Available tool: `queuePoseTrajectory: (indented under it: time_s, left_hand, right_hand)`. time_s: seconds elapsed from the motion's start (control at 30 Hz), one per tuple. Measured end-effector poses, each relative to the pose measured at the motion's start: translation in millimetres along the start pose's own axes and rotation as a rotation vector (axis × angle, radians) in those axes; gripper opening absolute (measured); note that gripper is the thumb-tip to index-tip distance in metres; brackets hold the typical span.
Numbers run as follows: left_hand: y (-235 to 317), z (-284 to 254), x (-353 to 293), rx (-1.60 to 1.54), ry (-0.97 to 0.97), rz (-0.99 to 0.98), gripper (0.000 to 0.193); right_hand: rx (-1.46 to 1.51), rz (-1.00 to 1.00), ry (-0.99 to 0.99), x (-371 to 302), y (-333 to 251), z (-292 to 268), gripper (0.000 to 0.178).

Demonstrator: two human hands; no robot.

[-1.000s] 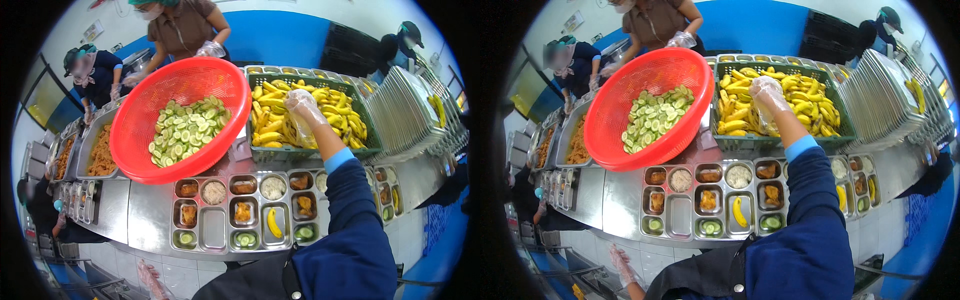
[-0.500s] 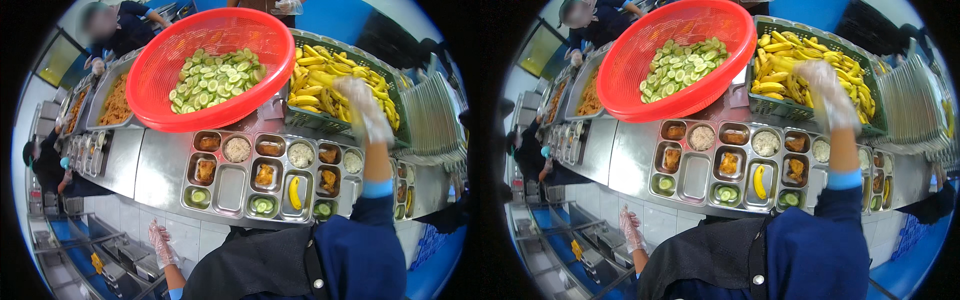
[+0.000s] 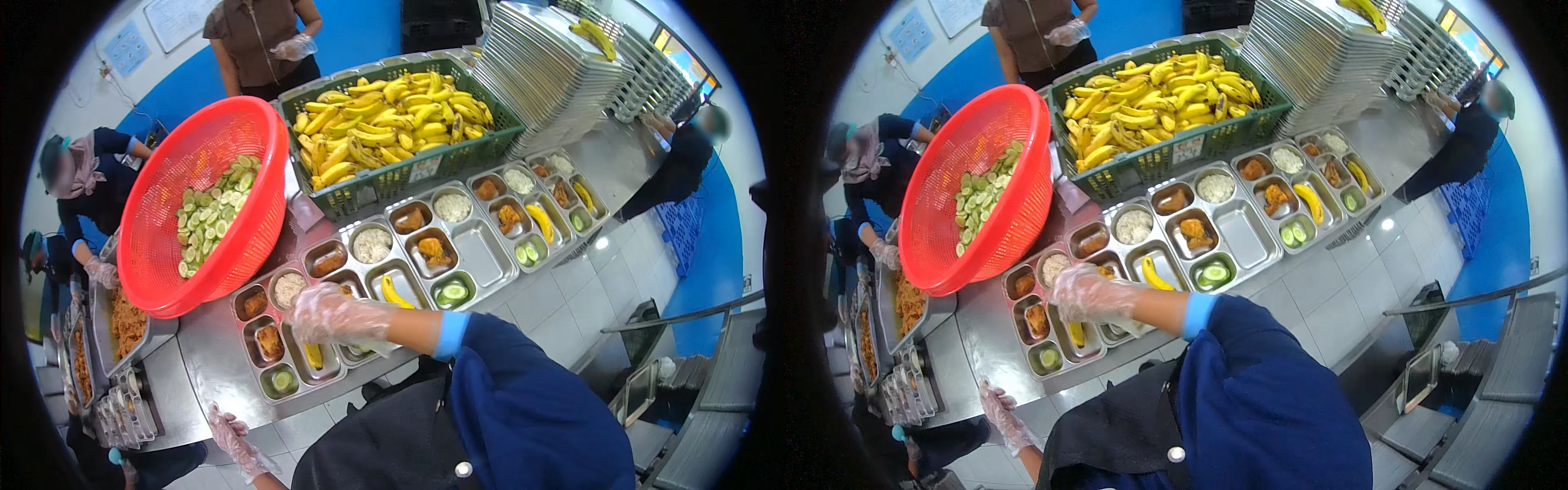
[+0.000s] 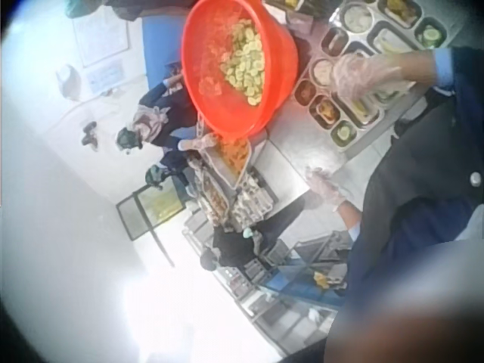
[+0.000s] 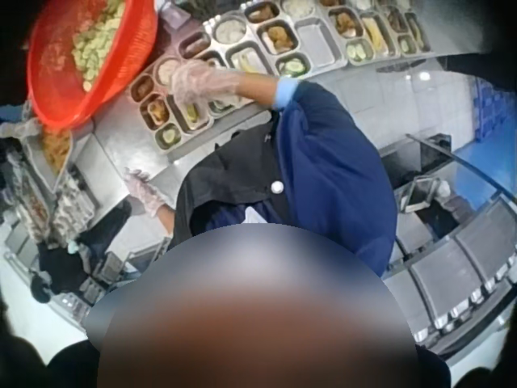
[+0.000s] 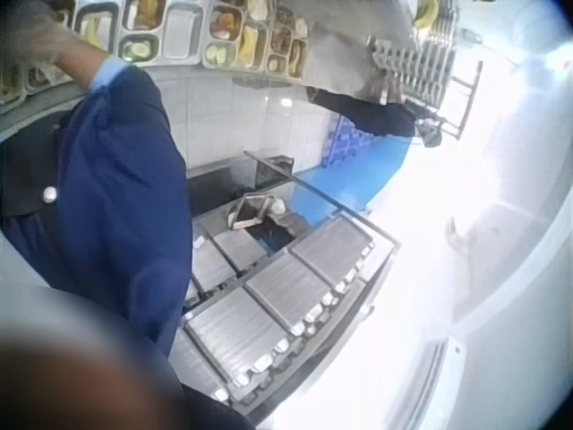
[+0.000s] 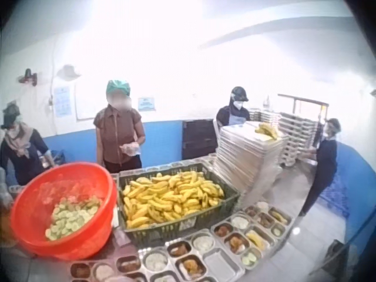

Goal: The person assembles meal trays by placing sliced cucumbers, bananas, and cooked chicken pieces into compartmentalized metal trays. The person repeatedly picks items from large containers and arranges them into individual tray sections.

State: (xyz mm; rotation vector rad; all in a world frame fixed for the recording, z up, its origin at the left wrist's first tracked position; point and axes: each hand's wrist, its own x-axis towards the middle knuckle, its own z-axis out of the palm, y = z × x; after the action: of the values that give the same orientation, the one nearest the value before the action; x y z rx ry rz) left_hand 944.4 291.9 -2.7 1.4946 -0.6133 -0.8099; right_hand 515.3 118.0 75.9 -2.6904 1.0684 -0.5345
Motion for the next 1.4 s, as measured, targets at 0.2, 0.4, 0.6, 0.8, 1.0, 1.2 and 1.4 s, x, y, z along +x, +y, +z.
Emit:
queuePoseTrajectory:
  time_s: [0.2, 0.4, 0.6, 0.8, 1.0, 1.2, 1.4]
  left_hand:
    - [-17, -39, -38, 0.184, 0.215, -0.032, 0.047]
    - [-40, -75, -69, 0.22, 0.494, -0.197, 0.044]
    - [-63, -49, -103, 0.278, 0.422, -0.209, 0.047]
    - [-47, -7, -115, 0.262, 0.356, -0.216, 0.048]
    - [-2, 57, -108, 0.176, 0.421, -0.241, 0.049]
    - [7, 54, -80, 0.184, 0.202, -0.144, 0.044]
    - [-5, -12, -37, 0.132, 0.207, -0.188, 0.043]
  right_hand:
    - [0.344, 0.12, 0.369, -49, 130, -145, 0.039]
    - [-0.672, 0.518, 0.148, -69, 327, -246, 0.029]
    - [-0.723, 0.525, -0.144, -45, 371, -256, 0.025]
    - [-0.728, 0.656, -0.208, -35, 364, -292, 0.029]
    - [0.482, 0.811, 0.188, -150, 263, -286, 0.042]
    - [0.417, 1.083, 0.094, -243, 159, -184, 0.028]
    - [-0.271, 0.969, 0.129, -298, 180, -64, 0.023]
